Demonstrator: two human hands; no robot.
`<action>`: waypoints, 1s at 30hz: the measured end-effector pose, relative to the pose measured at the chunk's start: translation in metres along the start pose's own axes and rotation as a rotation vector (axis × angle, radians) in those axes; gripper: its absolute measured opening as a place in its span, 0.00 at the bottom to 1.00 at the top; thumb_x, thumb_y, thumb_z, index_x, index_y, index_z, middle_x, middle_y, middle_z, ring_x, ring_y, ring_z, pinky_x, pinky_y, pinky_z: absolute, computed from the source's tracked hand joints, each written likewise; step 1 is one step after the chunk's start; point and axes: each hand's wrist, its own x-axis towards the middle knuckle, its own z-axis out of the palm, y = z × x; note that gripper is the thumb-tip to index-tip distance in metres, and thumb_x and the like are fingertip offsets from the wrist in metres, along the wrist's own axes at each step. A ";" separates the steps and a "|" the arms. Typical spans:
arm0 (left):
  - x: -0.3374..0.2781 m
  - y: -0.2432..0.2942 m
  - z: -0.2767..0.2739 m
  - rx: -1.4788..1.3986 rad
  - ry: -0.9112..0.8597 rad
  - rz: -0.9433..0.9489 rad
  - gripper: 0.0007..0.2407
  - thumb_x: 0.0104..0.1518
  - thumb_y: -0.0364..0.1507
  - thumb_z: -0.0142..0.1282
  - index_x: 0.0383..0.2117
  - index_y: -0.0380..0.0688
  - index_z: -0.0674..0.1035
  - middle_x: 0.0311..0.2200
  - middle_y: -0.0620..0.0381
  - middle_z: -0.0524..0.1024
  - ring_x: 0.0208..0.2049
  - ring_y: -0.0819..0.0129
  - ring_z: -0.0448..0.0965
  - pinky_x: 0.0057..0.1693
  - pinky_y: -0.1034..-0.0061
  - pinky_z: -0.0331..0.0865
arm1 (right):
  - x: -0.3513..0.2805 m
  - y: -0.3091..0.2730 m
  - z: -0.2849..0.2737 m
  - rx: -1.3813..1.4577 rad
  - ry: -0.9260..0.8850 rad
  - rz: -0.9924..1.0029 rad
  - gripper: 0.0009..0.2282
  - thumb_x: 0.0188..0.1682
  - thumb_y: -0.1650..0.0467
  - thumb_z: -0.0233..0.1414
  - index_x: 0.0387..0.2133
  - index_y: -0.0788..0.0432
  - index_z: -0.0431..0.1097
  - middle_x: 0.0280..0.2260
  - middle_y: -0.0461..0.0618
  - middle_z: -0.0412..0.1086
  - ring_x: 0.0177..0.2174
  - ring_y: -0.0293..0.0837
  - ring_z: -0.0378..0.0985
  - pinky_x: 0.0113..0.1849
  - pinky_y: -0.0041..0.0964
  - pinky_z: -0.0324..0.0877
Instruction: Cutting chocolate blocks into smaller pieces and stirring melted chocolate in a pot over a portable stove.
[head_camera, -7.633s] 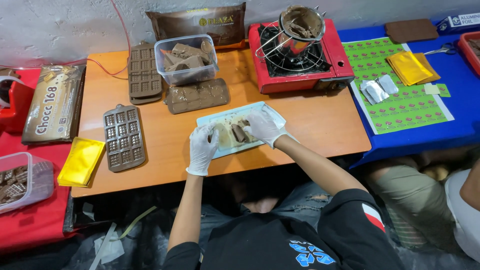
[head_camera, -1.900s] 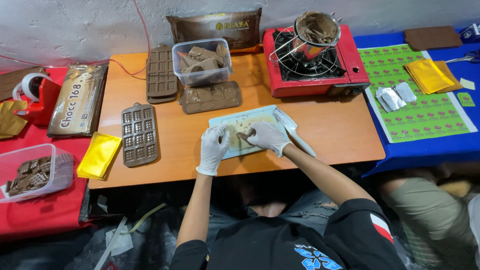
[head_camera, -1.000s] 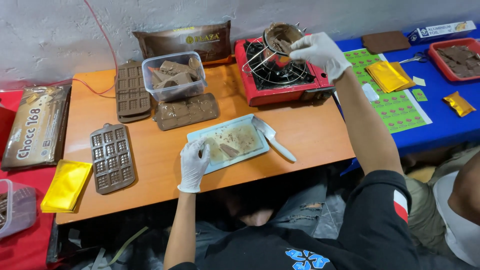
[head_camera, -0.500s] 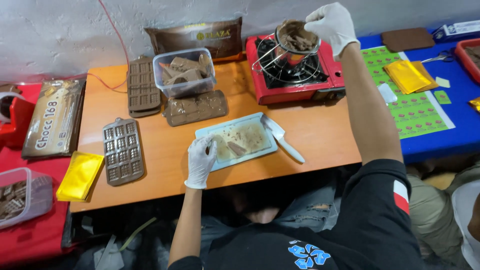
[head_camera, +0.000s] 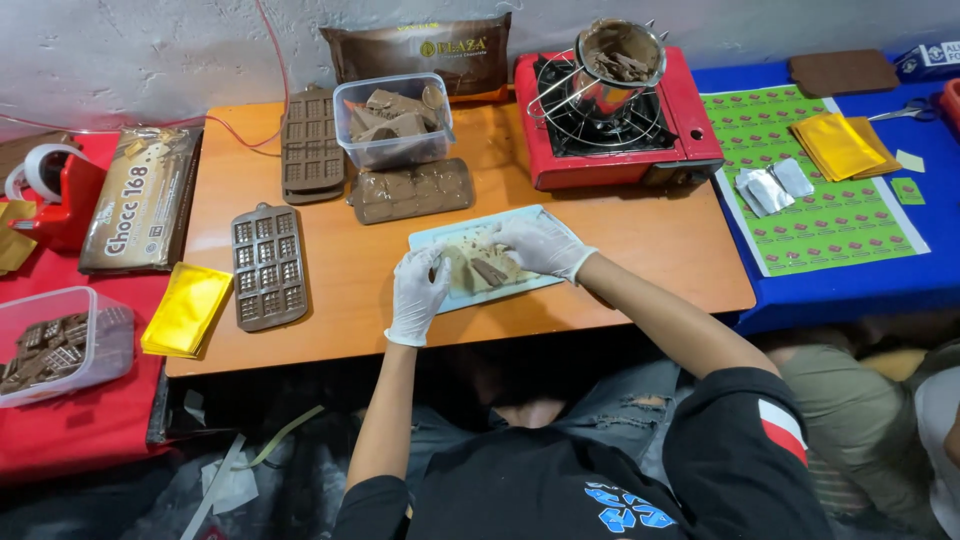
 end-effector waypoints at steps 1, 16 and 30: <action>-0.001 0.003 -0.002 0.000 0.002 0.001 0.08 0.56 0.26 0.63 0.40 0.41 0.84 0.30 0.53 0.81 0.39 0.59 0.81 0.49 0.68 0.74 | 0.000 -0.011 -0.009 -0.002 0.001 -0.001 0.10 0.45 0.68 0.57 0.41 0.47 0.76 0.39 0.47 0.76 0.44 0.51 0.79 0.47 0.46 0.73; 0.001 0.001 -0.003 0.019 -0.024 -0.006 0.09 0.57 0.27 0.62 0.42 0.43 0.84 0.33 0.52 0.82 0.42 0.58 0.81 0.52 0.66 0.73 | 0.014 0.026 0.021 -0.069 0.004 -0.218 0.11 0.53 0.66 0.51 0.48 0.39 0.74 0.41 0.46 0.72 0.43 0.50 0.76 0.49 0.41 0.70; 0.000 0.002 -0.003 0.003 -0.050 -0.042 0.09 0.58 0.27 0.61 0.44 0.44 0.84 0.36 0.52 0.83 0.44 0.59 0.81 0.53 0.66 0.71 | 0.009 0.062 0.118 -0.111 0.032 -0.065 0.07 0.51 0.57 0.54 0.42 0.28 0.73 0.40 0.22 0.71 0.46 0.29 0.74 0.51 0.26 0.69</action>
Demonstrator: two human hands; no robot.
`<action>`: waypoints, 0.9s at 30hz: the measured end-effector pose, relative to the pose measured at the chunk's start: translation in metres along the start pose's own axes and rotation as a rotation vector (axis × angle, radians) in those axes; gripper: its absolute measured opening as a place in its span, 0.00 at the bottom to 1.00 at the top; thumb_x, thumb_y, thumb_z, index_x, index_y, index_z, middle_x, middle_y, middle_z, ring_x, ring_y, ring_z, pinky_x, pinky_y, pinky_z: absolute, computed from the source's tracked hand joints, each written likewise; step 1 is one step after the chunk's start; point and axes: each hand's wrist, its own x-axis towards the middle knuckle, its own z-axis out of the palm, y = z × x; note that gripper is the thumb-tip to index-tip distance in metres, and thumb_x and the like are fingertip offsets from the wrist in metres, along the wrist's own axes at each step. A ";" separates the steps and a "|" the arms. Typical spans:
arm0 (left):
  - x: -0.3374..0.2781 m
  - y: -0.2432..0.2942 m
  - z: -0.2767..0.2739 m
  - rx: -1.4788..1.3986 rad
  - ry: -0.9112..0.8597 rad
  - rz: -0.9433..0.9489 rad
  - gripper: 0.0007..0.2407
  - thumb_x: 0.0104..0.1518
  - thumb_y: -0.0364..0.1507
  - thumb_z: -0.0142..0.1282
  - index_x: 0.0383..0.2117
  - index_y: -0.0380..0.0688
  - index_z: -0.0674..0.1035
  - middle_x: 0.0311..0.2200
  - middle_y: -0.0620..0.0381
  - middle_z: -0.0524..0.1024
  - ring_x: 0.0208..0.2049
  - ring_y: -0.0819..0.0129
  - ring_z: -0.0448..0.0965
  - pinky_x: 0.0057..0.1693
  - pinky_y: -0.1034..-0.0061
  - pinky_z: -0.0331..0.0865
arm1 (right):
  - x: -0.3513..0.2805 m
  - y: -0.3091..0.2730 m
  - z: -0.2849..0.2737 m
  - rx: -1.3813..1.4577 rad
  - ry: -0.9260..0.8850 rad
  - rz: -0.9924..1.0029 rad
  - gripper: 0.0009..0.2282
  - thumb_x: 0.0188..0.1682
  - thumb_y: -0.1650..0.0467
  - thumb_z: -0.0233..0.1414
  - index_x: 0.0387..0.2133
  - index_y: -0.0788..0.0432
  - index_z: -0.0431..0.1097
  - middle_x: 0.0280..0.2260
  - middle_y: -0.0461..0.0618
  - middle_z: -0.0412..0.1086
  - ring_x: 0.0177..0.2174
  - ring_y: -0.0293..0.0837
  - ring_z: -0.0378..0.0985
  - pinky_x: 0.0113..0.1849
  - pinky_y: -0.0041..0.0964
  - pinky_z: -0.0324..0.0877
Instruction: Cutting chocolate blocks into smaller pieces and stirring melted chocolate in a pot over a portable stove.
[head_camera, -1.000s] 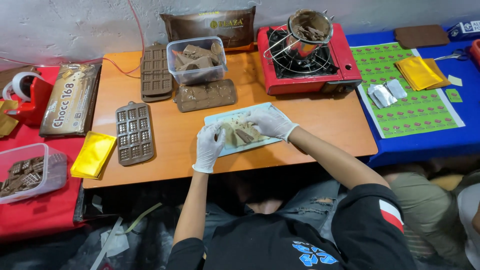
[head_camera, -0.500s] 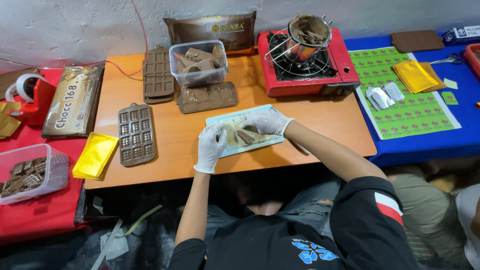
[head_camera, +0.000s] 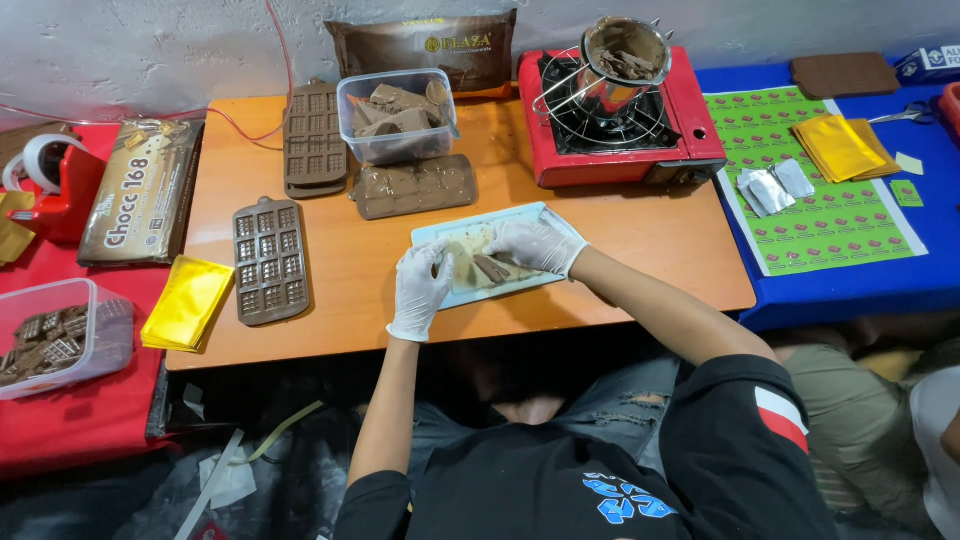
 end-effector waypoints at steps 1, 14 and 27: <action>0.000 -0.003 0.002 -0.001 -0.001 -0.002 0.09 0.58 0.27 0.61 0.44 0.44 0.84 0.36 0.52 0.83 0.44 0.59 0.81 0.53 0.66 0.71 | -0.001 0.000 0.004 0.001 -0.002 0.001 0.07 0.51 0.57 0.54 0.42 0.28 0.73 0.40 0.22 0.71 0.46 0.29 0.74 0.51 0.26 0.69; -0.002 -0.011 0.008 0.015 0.029 0.040 0.10 0.58 0.27 0.62 0.44 0.45 0.84 0.36 0.52 0.82 0.43 0.59 0.81 0.52 0.67 0.73 | 0.001 -0.047 -0.062 0.305 -0.109 0.185 0.08 0.53 0.67 0.51 0.42 0.50 0.76 0.41 0.47 0.74 0.46 0.50 0.75 0.50 0.43 0.70; -0.001 -0.008 0.005 0.036 0.039 0.049 0.10 0.57 0.27 0.63 0.45 0.45 0.84 0.35 0.53 0.82 0.44 0.60 0.81 0.53 0.66 0.72 | -0.008 0.010 -0.096 1.682 0.197 0.821 0.14 0.37 0.80 0.67 0.37 0.70 0.76 0.35 0.62 0.78 0.34 0.50 0.84 0.39 0.36 0.82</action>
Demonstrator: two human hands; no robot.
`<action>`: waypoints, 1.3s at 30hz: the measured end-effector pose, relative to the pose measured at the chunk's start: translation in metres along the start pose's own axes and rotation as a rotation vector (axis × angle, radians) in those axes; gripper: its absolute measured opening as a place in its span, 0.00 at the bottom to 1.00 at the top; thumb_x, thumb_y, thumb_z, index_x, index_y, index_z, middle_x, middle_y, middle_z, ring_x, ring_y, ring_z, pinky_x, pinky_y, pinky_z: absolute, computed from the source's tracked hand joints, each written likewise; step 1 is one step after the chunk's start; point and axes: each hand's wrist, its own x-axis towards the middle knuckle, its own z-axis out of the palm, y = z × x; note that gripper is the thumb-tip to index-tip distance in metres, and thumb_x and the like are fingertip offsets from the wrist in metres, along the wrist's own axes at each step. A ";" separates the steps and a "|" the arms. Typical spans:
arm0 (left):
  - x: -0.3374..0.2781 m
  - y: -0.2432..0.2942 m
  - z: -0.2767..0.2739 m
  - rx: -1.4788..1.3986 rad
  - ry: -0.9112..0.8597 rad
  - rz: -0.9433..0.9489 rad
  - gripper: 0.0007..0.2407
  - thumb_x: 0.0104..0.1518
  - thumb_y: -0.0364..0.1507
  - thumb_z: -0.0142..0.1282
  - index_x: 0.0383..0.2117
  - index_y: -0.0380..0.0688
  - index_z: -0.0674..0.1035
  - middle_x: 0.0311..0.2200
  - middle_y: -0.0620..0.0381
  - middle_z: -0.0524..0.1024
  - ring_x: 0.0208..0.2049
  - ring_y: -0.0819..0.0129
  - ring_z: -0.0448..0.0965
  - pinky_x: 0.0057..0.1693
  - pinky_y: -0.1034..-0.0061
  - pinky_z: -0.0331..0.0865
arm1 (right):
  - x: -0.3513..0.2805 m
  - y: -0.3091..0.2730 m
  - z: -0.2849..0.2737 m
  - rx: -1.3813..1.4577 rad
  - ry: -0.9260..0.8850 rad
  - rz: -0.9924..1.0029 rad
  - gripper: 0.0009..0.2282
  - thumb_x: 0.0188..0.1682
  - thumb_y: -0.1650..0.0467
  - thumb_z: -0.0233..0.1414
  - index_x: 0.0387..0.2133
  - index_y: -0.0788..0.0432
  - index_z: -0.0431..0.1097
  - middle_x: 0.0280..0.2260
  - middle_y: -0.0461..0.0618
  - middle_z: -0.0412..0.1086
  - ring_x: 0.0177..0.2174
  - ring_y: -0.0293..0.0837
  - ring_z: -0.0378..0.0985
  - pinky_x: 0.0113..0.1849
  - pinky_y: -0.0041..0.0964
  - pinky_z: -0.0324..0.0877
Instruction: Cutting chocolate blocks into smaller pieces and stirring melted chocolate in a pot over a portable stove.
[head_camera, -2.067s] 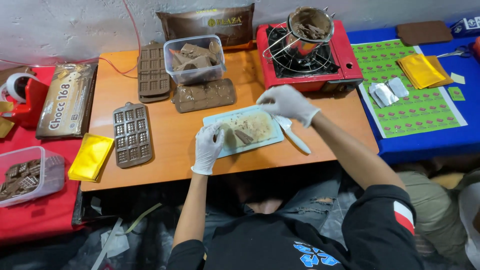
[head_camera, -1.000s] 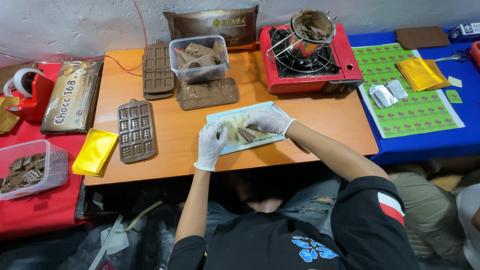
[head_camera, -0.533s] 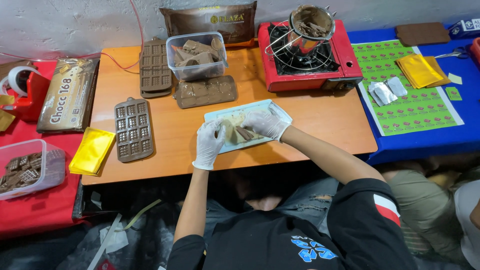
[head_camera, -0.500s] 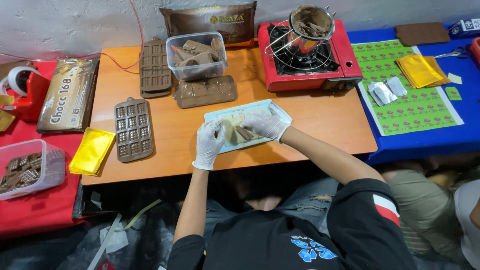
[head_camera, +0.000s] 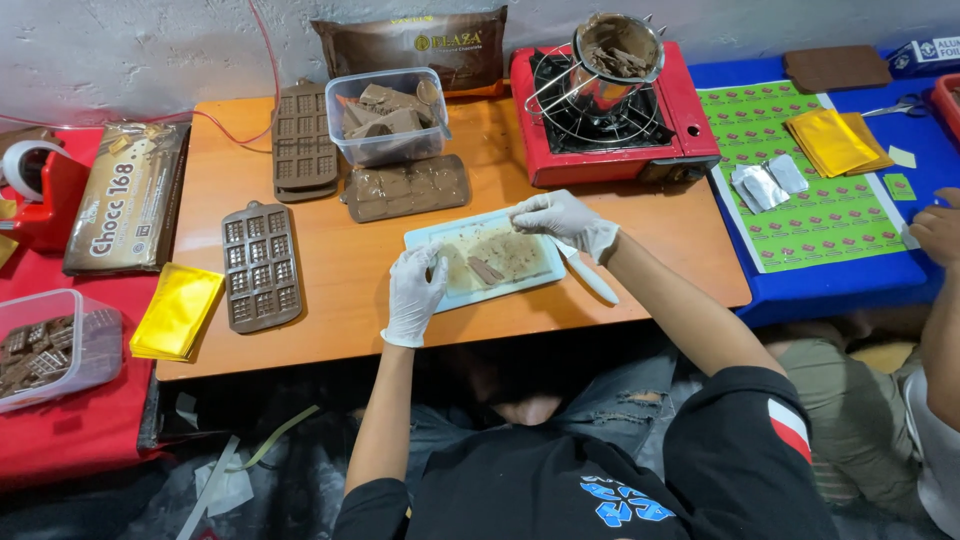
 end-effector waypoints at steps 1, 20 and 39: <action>-0.001 0.000 -0.001 -0.003 -0.001 0.000 0.10 0.57 0.27 0.63 0.45 0.45 0.84 0.35 0.53 0.82 0.44 0.60 0.81 0.53 0.66 0.72 | -0.005 -0.010 -0.003 -0.001 0.003 0.000 0.14 0.37 0.80 0.67 0.37 0.70 0.76 0.35 0.62 0.78 0.34 0.50 0.84 0.39 0.36 0.82; 0.004 -0.005 0.002 -0.003 -0.086 -0.053 0.12 0.60 0.28 0.58 0.49 0.47 0.82 0.33 0.60 0.79 0.38 0.62 0.77 0.50 0.65 0.70 | 0.054 -0.223 -0.133 -1.103 0.535 -0.581 0.11 0.48 0.80 0.56 0.42 0.58 0.80 0.41 0.53 0.78 0.42 0.47 0.81 0.49 0.42 0.75; 0.000 -0.010 0.006 -0.075 -0.011 -0.024 0.10 0.58 0.25 0.63 0.45 0.42 0.84 0.36 0.52 0.83 0.44 0.58 0.81 0.52 0.67 0.72 | -0.043 -0.030 0.033 -1.039 -0.071 -0.445 0.10 0.44 0.65 0.63 0.39 0.48 0.81 0.39 0.49 0.80 0.43 0.54 0.80 0.45 0.47 0.73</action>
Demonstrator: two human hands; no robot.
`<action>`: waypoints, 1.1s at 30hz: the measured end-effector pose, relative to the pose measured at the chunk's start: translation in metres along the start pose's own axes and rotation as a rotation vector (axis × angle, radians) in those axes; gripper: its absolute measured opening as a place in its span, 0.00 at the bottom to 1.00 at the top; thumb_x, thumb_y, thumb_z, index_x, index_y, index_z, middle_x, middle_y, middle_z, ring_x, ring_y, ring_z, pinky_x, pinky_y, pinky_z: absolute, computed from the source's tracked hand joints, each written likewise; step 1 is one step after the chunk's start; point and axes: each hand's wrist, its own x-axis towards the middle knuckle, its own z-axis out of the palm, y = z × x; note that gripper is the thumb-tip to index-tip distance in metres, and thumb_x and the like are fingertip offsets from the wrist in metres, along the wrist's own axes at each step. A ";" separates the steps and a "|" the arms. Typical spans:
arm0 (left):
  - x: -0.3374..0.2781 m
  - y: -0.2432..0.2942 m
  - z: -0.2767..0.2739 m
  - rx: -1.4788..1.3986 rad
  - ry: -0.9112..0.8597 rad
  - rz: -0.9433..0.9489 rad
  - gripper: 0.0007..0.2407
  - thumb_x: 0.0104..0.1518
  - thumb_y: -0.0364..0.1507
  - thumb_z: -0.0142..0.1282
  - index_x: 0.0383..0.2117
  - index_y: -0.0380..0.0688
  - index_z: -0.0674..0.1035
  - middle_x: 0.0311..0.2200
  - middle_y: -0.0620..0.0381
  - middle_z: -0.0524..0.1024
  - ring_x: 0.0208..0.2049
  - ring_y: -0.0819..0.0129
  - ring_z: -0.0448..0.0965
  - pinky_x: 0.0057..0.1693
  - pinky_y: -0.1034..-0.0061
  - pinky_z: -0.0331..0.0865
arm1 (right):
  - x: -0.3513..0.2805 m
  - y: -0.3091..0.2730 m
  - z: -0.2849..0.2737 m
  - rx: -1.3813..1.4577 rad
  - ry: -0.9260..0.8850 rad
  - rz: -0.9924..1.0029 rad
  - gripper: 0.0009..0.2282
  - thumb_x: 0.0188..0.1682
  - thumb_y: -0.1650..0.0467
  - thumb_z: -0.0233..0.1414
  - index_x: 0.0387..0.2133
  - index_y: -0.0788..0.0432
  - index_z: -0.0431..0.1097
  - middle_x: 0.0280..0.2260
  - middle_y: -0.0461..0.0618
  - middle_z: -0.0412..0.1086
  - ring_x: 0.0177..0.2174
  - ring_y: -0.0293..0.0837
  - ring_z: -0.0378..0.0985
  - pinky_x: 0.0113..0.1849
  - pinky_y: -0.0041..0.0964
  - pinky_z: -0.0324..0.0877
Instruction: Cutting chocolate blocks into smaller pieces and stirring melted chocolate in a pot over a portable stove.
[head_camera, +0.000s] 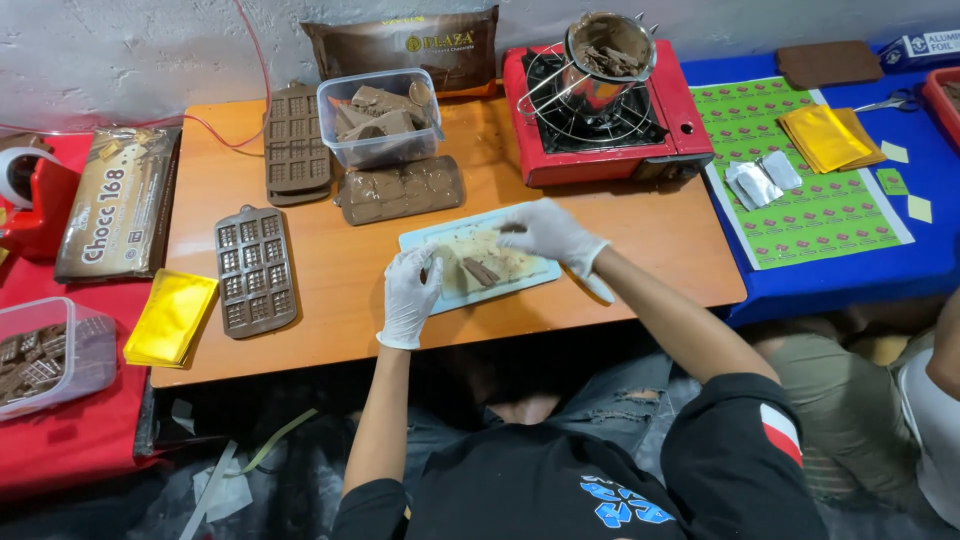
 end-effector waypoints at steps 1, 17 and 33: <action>0.000 0.002 -0.001 0.001 -0.001 0.002 0.10 0.58 0.25 0.63 0.45 0.42 0.84 0.36 0.52 0.83 0.44 0.58 0.81 0.52 0.67 0.72 | -0.007 -0.011 0.011 0.001 0.002 0.000 0.10 0.44 0.65 0.63 0.39 0.48 0.81 0.39 0.49 0.80 0.43 0.54 0.80 0.45 0.47 0.73; 0.000 0.007 -0.004 0.029 -0.015 0.012 0.10 0.58 0.27 0.62 0.45 0.43 0.84 0.36 0.51 0.83 0.43 0.58 0.81 0.52 0.67 0.73 | -0.013 0.016 0.113 -0.469 -0.079 0.047 0.12 0.48 0.58 0.56 0.37 0.50 0.70 0.36 0.47 0.69 0.43 0.51 0.76 0.43 0.45 0.73; -0.002 0.003 -0.001 0.076 0.015 0.055 0.10 0.57 0.27 0.63 0.44 0.45 0.84 0.34 0.54 0.82 0.44 0.59 0.81 0.53 0.65 0.73 | -0.018 -0.021 0.087 -0.317 -0.167 0.046 0.08 0.51 0.68 0.53 0.39 0.58 0.73 0.40 0.57 0.72 0.48 0.57 0.75 0.50 0.50 0.71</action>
